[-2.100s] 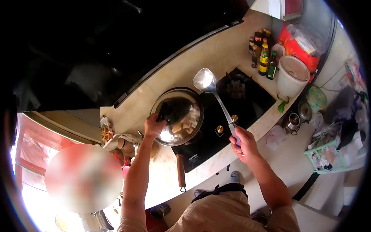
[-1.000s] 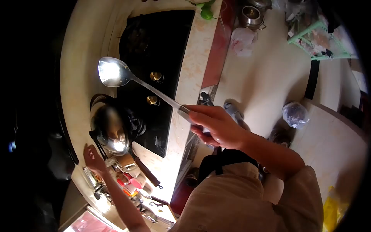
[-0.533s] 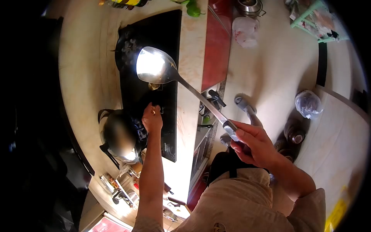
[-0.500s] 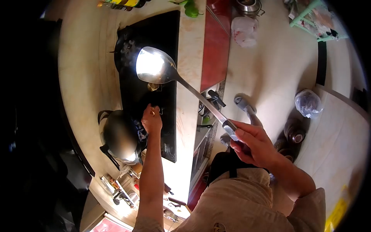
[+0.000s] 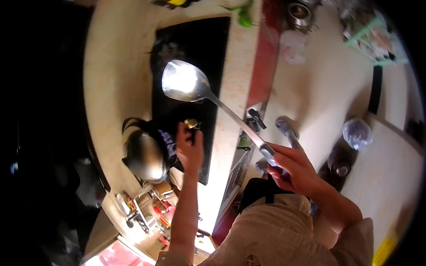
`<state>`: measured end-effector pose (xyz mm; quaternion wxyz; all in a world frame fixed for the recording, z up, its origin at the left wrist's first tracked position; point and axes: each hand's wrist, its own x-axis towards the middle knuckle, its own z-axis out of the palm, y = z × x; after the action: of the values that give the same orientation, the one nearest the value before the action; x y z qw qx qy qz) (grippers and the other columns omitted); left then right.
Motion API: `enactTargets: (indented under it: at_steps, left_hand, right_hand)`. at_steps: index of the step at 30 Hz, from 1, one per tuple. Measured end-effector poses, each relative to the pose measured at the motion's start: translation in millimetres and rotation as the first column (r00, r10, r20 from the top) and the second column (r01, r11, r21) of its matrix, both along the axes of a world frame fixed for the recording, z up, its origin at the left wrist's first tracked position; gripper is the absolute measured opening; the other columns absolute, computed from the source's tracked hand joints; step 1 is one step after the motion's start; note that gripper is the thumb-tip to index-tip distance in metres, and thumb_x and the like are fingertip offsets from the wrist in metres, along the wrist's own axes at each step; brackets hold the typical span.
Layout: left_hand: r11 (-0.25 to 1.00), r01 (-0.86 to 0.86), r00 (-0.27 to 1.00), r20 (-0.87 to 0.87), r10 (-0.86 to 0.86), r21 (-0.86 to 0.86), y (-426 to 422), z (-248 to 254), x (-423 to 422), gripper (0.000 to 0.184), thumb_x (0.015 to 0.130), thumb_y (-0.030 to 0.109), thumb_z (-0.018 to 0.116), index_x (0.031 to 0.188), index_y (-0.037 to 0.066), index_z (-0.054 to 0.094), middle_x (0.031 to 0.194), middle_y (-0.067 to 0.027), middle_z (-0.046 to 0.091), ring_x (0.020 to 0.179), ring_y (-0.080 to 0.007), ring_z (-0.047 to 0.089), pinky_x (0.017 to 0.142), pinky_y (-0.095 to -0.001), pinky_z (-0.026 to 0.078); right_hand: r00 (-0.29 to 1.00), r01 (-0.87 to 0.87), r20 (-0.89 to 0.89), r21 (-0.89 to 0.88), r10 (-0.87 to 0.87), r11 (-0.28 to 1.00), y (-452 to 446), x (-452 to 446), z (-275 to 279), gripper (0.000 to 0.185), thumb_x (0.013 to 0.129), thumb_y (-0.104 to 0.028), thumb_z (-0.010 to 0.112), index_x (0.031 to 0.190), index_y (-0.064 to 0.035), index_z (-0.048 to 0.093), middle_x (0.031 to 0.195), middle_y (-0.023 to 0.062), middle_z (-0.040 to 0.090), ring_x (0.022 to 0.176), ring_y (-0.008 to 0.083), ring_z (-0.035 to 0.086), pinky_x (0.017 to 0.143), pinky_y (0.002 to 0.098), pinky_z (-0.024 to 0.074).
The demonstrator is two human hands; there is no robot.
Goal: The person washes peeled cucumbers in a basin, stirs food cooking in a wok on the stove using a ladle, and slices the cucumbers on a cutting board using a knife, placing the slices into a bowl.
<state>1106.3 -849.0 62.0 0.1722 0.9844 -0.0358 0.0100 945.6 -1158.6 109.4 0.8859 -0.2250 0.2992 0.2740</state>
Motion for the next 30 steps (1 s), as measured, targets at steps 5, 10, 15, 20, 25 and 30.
enactTargets:
  at_steps: [5, 10, 15, 20, 25, 30]
  left_hand:
    - [0.905, -0.122, 0.898, -0.434, -0.075, -0.408, -16, 89, -158, 0.034, 0.086, 0.01, 0.081, 0.118, 0.003, 0.073, 0.098, -0.0104, 0.075, 0.086, -0.0161, 0.069, 0.076, -0.03, 0.057]
    - [0.517, -0.696, 0.622, -0.778, 0.088, -0.499, 47, 102, -285, 0.023, 0.095, 0.002, 0.068, 0.118, 0.001, 0.073, 0.106, -0.0093, 0.077, 0.097, -0.0151, 0.072, 0.086, -0.0299, 0.058]
    - [0.386, -0.769, 0.634, -0.533, 0.56, -0.51, 132, 25, -430, 0.027, 0.1, 0.017, 0.067, 0.119, -0.001, 0.072, 0.107, -0.0068, 0.077, 0.097, -0.0124, 0.07, 0.084, -0.0275, 0.057]
    - [-0.045, -0.847, 0.318, -0.572, 0.756, -0.53, 163, -63, -572, 0.031, 0.097, 0.024, 0.071, 0.116, -0.001, 0.073, 0.1, -0.0057, 0.076, 0.087, -0.0127, 0.07, 0.076, -0.0269, 0.056]
    - [-0.476, -0.735, 0.083, -0.76, 0.645, -0.483, 211, -89, -628, 0.03, 0.1, 0.022, 0.068, 0.117, -0.003, 0.072, 0.098, -0.008, 0.076, 0.084, -0.0154, 0.071, 0.074, -0.0294, 0.057]
    - [-0.52, -0.657, 0.123, -0.758, 0.641, -0.546, 304, -156, -690, 0.023, 0.102, 0.014, 0.064, 0.116, -0.003, 0.071, 0.095, -0.0098, 0.075, 0.08, -0.0156, 0.07, 0.068, -0.0303, 0.055]
  right_hand:
    - [0.968, -0.228, 0.101, -0.01, 0.228, 0.974, 17, 7, 15, 0.051, 0.106, -0.036, 0.056, 0.149, -0.0085, 0.05, 0.076, 0.0037, 0.056, 0.051, 0.0073, 0.048, 0.043, 0.0197, 0.0362]
    - [0.794, -0.555, 0.278, -0.031, 0.54, 0.831, 75, 23, 55, 0.047, 0.104, -0.04, 0.057, 0.127, 0.0012, 0.056, 0.069, 0.0071, 0.057, 0.042, 0.0107, 0.044, 0.039, 0.0243, 0.0322]
    - [0.468, -0.85, 0.381, -0.052, 0.797, 0.524, 156, 17, 68, 0.053, 0.104, -0.049, 0.055, 0.093, 0.0025, 0.059, 0.06, 0.0064, 0.052, 0.038, 0.0107, 0.04, 0.035, 0.0263, 0.0274]
    - [0.292, -0.95, 0.379, 0.006, 0.878, 0.313, 246, -19, 73, 0.047, 0.105, -0.045, 0.055, 0.117, 0.0001, 0.059, 0.072, 0.0076, 0.054, 0.041, 0.0105, 0.041, 0.037, 0.0244, 0.0308]
    - [0.183, -0.967, 0.438, -0.081, 0.88, 0.241, 325, -91, 32, 0.047, 0.107, -0.037, 0.053, 0.144, -0.0089, 0.052, 0.079, 0.0088, 0.055, 0.043, 0.0105, 0.042, 0.039, 0.0251, 0.0347]
    - [0.243, -0.968, 0.142, -0.032, 0.96, 0.249, 427, -169, 35, 0.042, 0.11, -0.032, 0.045, 0.143, -0.0067, 0.052, 0.078, 0.0081, 0.055, 0.044, 0.0105, 0.043, 0.039, 0.0249, 0.0359]
